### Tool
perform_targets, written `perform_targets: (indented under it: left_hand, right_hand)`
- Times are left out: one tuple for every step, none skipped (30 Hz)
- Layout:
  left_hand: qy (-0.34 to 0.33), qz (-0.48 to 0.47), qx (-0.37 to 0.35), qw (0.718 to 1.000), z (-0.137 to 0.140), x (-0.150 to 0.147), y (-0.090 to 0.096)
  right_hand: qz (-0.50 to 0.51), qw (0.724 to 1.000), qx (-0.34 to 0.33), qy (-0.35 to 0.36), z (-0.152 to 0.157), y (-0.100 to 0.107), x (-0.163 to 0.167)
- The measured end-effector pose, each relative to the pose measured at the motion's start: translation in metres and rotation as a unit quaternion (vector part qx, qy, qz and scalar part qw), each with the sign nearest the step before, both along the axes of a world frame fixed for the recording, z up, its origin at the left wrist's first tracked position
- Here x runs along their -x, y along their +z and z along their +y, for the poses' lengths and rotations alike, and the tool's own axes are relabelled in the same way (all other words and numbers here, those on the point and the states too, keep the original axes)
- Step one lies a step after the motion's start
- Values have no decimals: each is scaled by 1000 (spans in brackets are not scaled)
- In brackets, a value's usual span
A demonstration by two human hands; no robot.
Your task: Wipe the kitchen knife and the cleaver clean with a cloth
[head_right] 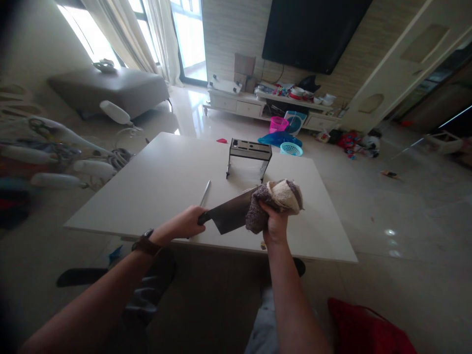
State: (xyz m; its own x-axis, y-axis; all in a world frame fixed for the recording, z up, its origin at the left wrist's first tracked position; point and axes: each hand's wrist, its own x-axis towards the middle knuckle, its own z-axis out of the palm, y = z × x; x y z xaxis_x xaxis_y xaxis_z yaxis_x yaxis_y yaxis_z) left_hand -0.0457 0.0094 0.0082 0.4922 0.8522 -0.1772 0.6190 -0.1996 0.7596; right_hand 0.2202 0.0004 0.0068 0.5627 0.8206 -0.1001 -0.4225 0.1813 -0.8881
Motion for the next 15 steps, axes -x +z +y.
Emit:
perform_targets:
  left_hand:
    - [0, -3, 0, 1000, 0, 0, 1]
    - [-2, -5, 0, 1000, 1, 0, 1]
    - [-3, -7, -1, 1000, 1, 0, 2]
    - [-4, -8, -2, 1000, 1, -1, 2]
    - [-5, -9, -4, 1000, 1, -1, 2]
    - [-6, -10, -6, 1000, 0, -1, 1]
    - [-6, -10, -8, 1000, 0, -1, 1]
    - [-4, -9, -10, 1000, 0, -1, 0]
    - [-1, -9, -12, 1000, -1, -1, -1]
    - [3, -8, -13, 1000, -1, -1, -1]
    - [7, -7, -13, 1000, -2, -1, -2]
    - [10, -6, -12, 1000, -2, -1, -2]
    - [12, -5, -11, 1000, -2, -1, -1]
    - [13, -4, -10, 1000, -2, -1, -1]
    - [12, -4, -9, 1000, -2, -1, 1]
  right_hand:
    - [-4, 1000, -5, -7, 0, 1, 0]
    - [-4, 1000, -8, -12, 0, 1, 0]
    - [2, 1000, -9, -19, 0, 1, -1]
    - [13, 1000, -7, -25, 1, 0, -1]
    - [26, 999, -3, -31, 1, 0, -2]
    - [39, 999, 1, -33, 2, -2, -3]
    - [49, 998, 6, -26, 2, -3, -4]
    - [55, 998, 10, -12, 2, -5, -5]
    - [56, 998, 15, 8, 3, -7, -6]
    - [54, 998, 21, 29, 3, -9, -6]
    - [52, 997, 29, 45, 3, -11, -7]
    - [49, 997, 36, 55, 3, -13, -6]
    - [44, 997, 41, 57, 3, -15, -6]
    - [39, 997, 41, 53, 4, -16, -5]
    - [34, 998, 38, 48, 4, -17, -4]
